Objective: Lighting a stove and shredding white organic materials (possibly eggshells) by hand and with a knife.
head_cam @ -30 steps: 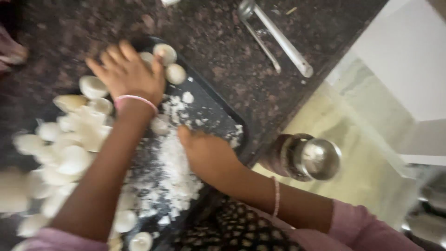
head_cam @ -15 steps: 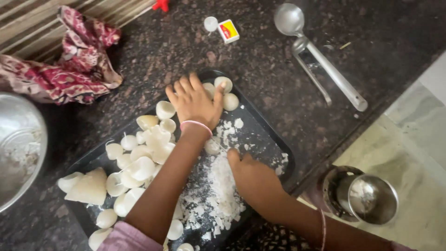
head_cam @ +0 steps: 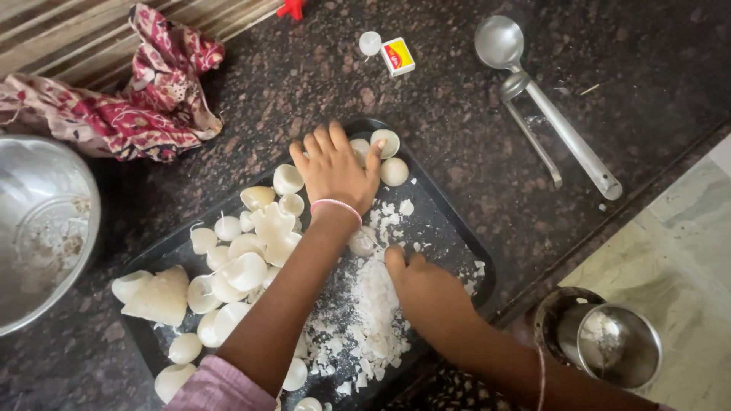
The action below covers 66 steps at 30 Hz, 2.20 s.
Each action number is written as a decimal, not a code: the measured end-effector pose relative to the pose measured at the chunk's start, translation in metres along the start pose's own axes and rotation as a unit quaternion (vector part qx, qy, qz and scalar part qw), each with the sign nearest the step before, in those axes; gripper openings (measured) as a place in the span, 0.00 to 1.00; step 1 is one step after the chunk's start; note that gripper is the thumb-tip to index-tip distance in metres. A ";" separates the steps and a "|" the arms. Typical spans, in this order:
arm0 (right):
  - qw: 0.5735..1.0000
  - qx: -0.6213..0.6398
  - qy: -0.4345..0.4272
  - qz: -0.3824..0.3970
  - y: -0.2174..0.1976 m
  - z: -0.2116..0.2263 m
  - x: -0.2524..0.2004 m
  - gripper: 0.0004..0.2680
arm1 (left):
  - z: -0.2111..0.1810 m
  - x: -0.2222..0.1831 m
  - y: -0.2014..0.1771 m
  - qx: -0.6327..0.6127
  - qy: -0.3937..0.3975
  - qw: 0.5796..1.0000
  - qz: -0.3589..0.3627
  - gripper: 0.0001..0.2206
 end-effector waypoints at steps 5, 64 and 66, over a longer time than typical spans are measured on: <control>0.998 -0.049 0.021 0.031 -0.008 0.005 0.005 0.12 | 0.003 0.000 -0.001 -0.019 0.009 1.000 -0.014 0.36; 0.954 0.271 -0.014 -0.126 -0.038 -0.032 -0.020 0.16 | 0.022 -0.114 -0.059 -0.196 -0.051 0.979 -0.013 0.06; 0.953 0.277 -0.014 -0.120 -0.040 -0.032 -0.020 0.16 | 0.021 -0.116 -0.057 -0.157 -0.058 0.986 0.014 0.04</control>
Point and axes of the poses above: each hand's wrist, its own x-axis towards the middle knuckle, its own y-axis out of the palm, z = x × y, the point moved 2 cm from there along x, towards the middle knuckle, and after that the axes turned 11 degrees about -y, right-handed, at the moved point
